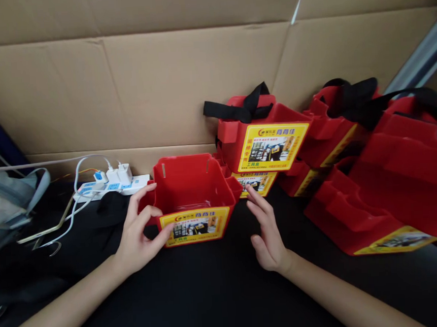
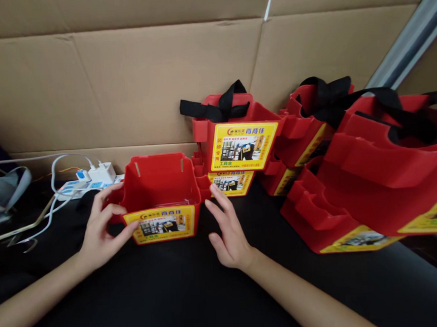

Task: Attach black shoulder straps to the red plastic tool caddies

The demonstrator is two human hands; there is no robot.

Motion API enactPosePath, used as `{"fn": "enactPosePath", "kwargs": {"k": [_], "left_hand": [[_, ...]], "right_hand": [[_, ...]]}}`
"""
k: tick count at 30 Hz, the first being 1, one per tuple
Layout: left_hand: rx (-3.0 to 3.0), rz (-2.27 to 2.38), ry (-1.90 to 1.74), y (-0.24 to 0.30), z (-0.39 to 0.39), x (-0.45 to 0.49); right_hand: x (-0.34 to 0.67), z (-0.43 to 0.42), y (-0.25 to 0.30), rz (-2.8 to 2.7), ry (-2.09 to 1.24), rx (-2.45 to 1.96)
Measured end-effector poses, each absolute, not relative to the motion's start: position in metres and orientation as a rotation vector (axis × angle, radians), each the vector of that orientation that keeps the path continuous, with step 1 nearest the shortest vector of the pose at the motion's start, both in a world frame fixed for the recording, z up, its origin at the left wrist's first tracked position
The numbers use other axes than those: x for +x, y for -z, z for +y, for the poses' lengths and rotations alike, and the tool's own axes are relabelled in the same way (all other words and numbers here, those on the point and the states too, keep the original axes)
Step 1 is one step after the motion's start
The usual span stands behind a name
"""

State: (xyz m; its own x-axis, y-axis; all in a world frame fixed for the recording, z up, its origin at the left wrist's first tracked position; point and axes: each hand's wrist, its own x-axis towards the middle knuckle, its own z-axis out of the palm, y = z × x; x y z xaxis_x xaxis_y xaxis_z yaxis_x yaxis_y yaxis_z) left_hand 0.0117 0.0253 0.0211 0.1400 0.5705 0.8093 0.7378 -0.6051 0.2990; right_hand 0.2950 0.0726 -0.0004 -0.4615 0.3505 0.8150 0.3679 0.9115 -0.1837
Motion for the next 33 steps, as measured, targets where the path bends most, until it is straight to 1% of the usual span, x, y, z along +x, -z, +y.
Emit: {"fn": "enactPosePath", "kwargs": {"k": [5, 8, 10, 11, 12, 13, 15, 19, 22, 27, 29, 31, 33], "left_hand": [[-2.399, -1.221, 1.546, -0.021, 0.017, 0.016], [-2.503, -1.104, 1.735, -0.026, 0.021, 0.008], [-2.519, -1.216, 1.798, -0.031, 0.032, -0.007], [-2.512, -1.373, 1.758, -0.033, 0.040, -0.017], [-2.523, -1.588, 1.562, -0.033, 0.047, -0.028], [-2.526, -1.791, 1.242, -0.032, 0.055, -0.039], [-2.495, -1.917, 1.043, -0.025, 0.067, -0.058], [-2.539, -2.000, 0.878, -0.004, 0.077, -0.077], [-2.565, -2.030, 0.837, -0.001, 0.077, -0.076], [-2.511, -2.034, 0.997, -0.036, 0.074, -0.058], [-2.489, -1.996, 1.141, -0.059, 0.077, -0.045], [-2.455, -1.916, 1.366, -0.085, 0.083, -0.027], [-2.402, -1.769, 1.767, -0.110, 0.092, -0.005]], "right_hand": [[0.304, 0.065, -0.018, -2.081, 0.208, -0.428], [0.313, 0.065, -0.031, -2.007, 0.137, -0.350], [0.317, 0.066, -0.036, -1.943, 0.093, -0.243], [0.318, 0.066, -0.036, -1.928, 0.087, -0.203], [0.317, 0.067, -0.036, -1.927, 0.087, -0.180], [0.316, 0.067, -0.034, -1.929, 0.083, -0.174], [0.313, 0.065, -0.030, -1.925, 0.047, -0.180], [0.305, 0.058, -0.028, -1.853, -0.019, -0.142], [0.306, 0.048, -0.039, -1.840, 0.023, -0.098], [0.318, 0.026, -0.090, -2.345, 0.242, -0.113], [0.320, 0.021, -0.116, -2.381, 0.213, -0.131], [0.315, 0.022, -0.138, -2.226, 0.084, -0.228], [0.303, 0.031, -0.155, -2.047, -0.005, -0.430]]}}
